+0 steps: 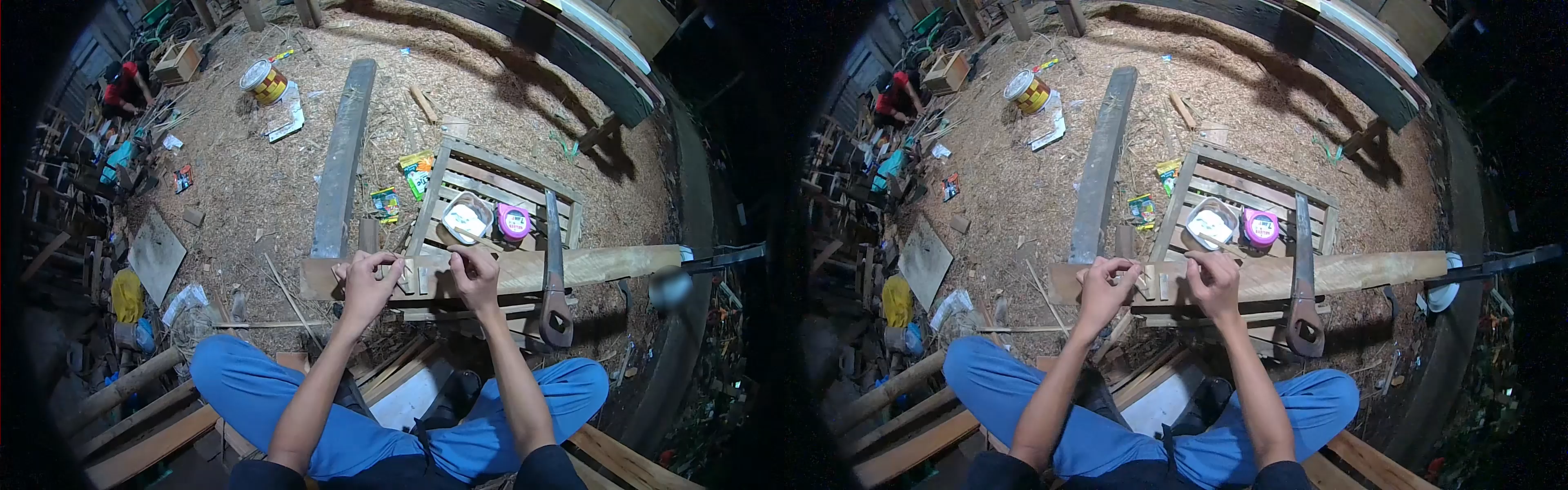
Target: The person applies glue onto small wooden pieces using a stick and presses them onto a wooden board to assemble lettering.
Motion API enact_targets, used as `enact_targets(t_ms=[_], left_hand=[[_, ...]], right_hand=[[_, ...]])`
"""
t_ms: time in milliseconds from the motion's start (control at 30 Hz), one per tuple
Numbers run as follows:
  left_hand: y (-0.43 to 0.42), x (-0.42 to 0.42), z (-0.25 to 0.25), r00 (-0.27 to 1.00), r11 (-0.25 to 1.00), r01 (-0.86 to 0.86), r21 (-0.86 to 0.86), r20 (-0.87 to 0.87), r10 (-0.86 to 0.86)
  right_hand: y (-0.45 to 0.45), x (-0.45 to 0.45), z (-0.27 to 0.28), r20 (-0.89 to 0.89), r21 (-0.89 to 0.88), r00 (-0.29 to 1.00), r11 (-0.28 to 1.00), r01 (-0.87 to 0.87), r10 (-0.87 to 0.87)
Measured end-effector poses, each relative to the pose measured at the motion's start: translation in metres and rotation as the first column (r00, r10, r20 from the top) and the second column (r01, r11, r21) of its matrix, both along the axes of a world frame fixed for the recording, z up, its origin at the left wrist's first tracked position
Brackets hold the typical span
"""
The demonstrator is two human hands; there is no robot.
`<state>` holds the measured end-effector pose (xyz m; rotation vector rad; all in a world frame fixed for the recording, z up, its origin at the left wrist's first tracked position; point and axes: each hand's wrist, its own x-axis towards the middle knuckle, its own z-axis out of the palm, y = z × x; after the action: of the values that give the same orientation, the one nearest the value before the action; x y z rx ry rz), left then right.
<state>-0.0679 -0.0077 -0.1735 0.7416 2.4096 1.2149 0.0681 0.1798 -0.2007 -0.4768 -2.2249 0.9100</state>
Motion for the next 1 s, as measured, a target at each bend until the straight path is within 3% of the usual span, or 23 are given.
enact_targets(t_ms=[167,300,367,400,467,633,767,900,1000], left_hand=[[0.003,0.003,-0.009,0.999,0.996,0.013,0.089,0.037,-0.016],[0.003,0.006,0.005,0.998,0.991,0.068,0.118,-0.016,-0.066],[0.002,0.007,0.009,0.995,0.992,0.099,0.084,-0.027,-0.097],[0.0,0.008,0.011,0.991,0.991,0.128,0.047,-0.035,-0.127],[-0.002,0.013,0.017,0.987,0.987,0.152,0.053,-0.061,-0.149],[-0.009,0.013,0.005,0.972,0.97,0.215,0.116,-0.119,-0.202],[-0.013,0.015,0.011,0.974,0.977,0.199,0.072,-0.125,-0.189],[-0.013,0.021,0.019,0.982,0.989,0.102,0.106,-0.167,-0.083],[-0.021,0.019,0.022,0.986,0.996,0.059,0.065,-0.159,-0.048]], right_hand=[[-0.013,-0.002,0.005,0.0,-0.044,1.0,0.999,-0.004,0.004],[-0.013,-0.006,0.017,0.096,-0.146,0.993,0.988,-0.058,0.072],[-0.014,-0.01,0.027,0.136,-0.319,0.984,0.945,-0.067,0.116],[-0.016,-0.013,0.037,0.133,-0.32,0.984,0.945,-0.069,0.117],[-0.019,-0.016,0.054,0.143,-0.417,0.955,0.891,-0.179,0.259],[-0.021,-0.024,0.052,0.177,-0.416,0.921,0.875,-0.249,0.346],[-0.022,-0.033,0.053,0.196,-0.396,0.901,0.872,-0.29,0.388],[-0.024,-0.046,0.054,0.172,-0.359,0.926,0.897,-0.259,0.337],[-0.016,-0.049,0.039,0.289,-0.386,0.937,0.919,-0.075,0.198]])
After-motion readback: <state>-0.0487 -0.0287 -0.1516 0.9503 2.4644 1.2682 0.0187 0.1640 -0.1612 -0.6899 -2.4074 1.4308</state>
